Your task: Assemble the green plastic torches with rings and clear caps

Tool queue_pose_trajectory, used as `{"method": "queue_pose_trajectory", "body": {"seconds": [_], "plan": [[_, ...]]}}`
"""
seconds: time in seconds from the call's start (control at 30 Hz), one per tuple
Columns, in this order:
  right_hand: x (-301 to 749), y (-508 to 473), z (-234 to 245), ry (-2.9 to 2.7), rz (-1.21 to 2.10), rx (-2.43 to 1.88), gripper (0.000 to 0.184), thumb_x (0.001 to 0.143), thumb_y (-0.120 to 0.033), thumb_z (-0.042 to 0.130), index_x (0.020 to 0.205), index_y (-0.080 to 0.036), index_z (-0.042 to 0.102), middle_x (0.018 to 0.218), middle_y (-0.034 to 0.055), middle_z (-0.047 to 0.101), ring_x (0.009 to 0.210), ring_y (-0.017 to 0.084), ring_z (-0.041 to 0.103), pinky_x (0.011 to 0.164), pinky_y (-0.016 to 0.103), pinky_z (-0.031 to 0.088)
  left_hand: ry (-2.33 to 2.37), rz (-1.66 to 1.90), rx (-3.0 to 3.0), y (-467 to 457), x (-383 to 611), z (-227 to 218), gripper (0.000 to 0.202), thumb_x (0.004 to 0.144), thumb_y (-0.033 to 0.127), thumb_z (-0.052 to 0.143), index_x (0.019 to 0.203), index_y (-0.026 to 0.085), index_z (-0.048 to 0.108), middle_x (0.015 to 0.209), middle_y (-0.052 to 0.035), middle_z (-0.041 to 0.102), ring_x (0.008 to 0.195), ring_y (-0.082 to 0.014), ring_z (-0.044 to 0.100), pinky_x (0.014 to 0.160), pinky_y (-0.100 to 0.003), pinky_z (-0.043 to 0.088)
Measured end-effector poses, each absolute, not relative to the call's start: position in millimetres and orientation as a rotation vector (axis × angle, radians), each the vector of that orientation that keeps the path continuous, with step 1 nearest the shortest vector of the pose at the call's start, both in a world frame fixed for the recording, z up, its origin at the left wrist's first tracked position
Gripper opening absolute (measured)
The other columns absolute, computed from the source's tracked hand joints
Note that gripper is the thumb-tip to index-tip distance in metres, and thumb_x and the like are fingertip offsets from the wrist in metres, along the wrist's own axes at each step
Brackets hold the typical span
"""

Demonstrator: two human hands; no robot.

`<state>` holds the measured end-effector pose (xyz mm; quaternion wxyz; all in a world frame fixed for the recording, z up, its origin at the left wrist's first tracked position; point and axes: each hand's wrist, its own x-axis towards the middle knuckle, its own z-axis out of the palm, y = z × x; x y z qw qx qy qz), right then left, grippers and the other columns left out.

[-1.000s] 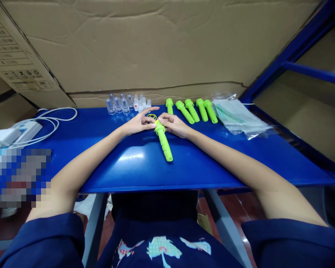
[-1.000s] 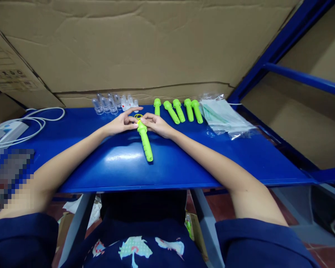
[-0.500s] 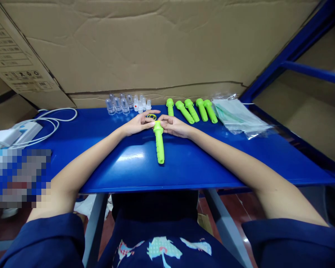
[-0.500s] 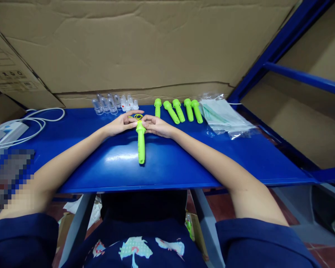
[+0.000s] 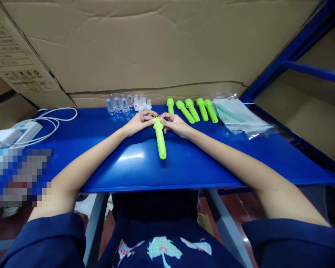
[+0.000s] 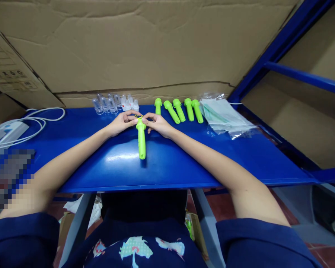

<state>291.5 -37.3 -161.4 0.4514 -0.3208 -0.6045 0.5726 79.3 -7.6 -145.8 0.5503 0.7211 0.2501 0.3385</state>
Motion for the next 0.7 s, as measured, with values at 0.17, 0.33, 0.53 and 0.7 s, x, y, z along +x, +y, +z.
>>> {"method": "queue_pose_trajectory", "body": {"seconds": [0.17,0.33,0.53,0.7], "plan": [[293.3,-37.1,-160.3,-1.620,1.394,-0.762,0.057,0.070,-0.062,0.087,0.092,-0.018,0.059,0.076,-0.0017,0.065,0.057,0.007,0.054,0.049,0.019,0.045,0.564,0.748,1.668,-5.8,77.6,-144.4,0.069,0.067,0.058,0.089,0.111,0.012,0.063,0.084,-0.0032,0.074,0.078,-0.0127,0.070,0.081,-0.025,0.050],[295.5,-34.5,-160.3,-1.716,1.393,-0.709,0.055,0.073,-0.062,0.085,0.092,-0.019,0.058,0.079,-0.0033,0.063,0.059,0.006,0.052,0.054,0.020,0.045,0.550,0.703,1.664,-6.0,77.5,-142.5,0.066,0.066,0.057,0.090,0.107,0.011,0.063,0.082,-0.0033,0.074,0.078,-0.0132,0.070,0.083,-0.026,0.050],[297.5,-30.2,-162.7,-1.692,1.431,-0.684,0.053,0.074,-0.062,0.085,0.089,-0.020,0.055,0.081,-0.0038,0.063,0.062,0.007,0.054,0.058,0.020,0.045,0.569,0.762,1.658,-4.6,80.3,-148.9,0.065,0.068,0.060,0.087,0.104,0.012,0.063,0.088,-0.0045,0.075,0.081,-0.0135,0.070,0.083,-0.026,0.049],[299.0,-27.8,-161.7,-1.627,1.495,-0.707,0.054,0.071,-0.059,0.087,0.090,-0.021,0.055,0.079,-0.0046,0.063,0.063,0.007,0.056,0.058,0.020,0.047,0.573,0.836,1.727,-2.0,84.7,-153.3,0.060,0.074,0.063,0.081,0.101,0.013,0.061,0.090,-0.0057,0.073,0.085,-0.0155,0.069,0.084,-0.029,0.049]]}}
